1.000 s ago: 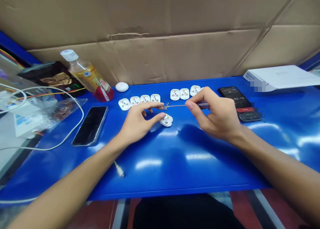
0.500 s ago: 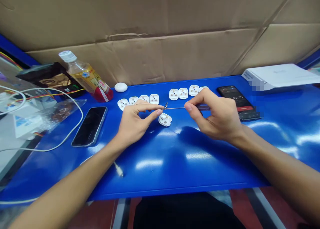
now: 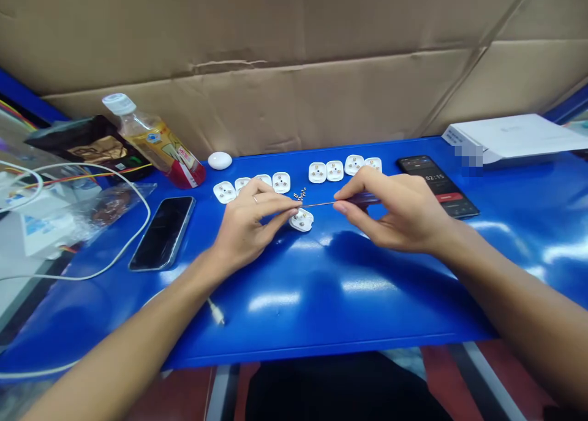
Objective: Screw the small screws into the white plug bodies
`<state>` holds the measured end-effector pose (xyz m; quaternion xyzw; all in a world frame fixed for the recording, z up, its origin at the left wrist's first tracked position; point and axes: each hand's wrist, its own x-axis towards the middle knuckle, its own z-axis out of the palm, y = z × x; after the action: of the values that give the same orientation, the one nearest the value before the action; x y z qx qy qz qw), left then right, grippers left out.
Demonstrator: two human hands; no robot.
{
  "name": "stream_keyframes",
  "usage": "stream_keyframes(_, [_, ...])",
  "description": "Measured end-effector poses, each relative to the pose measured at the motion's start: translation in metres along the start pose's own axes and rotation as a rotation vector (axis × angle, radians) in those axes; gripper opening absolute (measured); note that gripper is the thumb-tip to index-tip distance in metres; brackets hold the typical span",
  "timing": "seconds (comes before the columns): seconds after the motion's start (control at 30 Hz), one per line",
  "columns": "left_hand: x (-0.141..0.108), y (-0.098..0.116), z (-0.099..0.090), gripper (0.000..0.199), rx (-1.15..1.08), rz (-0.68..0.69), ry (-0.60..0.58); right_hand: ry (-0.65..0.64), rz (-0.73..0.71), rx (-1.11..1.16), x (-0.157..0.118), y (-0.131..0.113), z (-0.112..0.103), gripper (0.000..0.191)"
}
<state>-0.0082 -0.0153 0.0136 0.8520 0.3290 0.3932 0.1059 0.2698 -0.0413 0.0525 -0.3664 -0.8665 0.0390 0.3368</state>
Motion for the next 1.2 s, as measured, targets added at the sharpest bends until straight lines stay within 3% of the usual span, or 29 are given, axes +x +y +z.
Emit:
stream_keyframes(0.23, [0.002,0.000,0.000,0.027,0.000,0.032,-0.013,-0.011,-0.029,-0.016,-0.001,0.003,0.004,0.002])
stream_keyframes(0.37, [0.002,-0.001,-0.002,0.049,-0.008,-0.036,-0.104,0.010,-0.069,-0.036,0.000,0.009,0.004,0.007])
stream_keyframes(0.53, [-0.002,-0.008,0.000,0.059,-0.011,-0.117,-0.237,-0.049,-0.036,-0.012,0.000,0.012,0.005,0.009])
stream_keyframes(0.7, [-0.004,-0.010,0.002,0.055,-0.007,-0.161,-0.294,-0.065,-0.026,-0.011,-0.001,0.010,0.006,0.007])
stream_keyframes(1.2, [-0.004,-0.008,0.004,0.050,-0.006,-0.226,-0.303,-0.103,-0.040,-0.002,0.000,0.009,0.006,0.008])
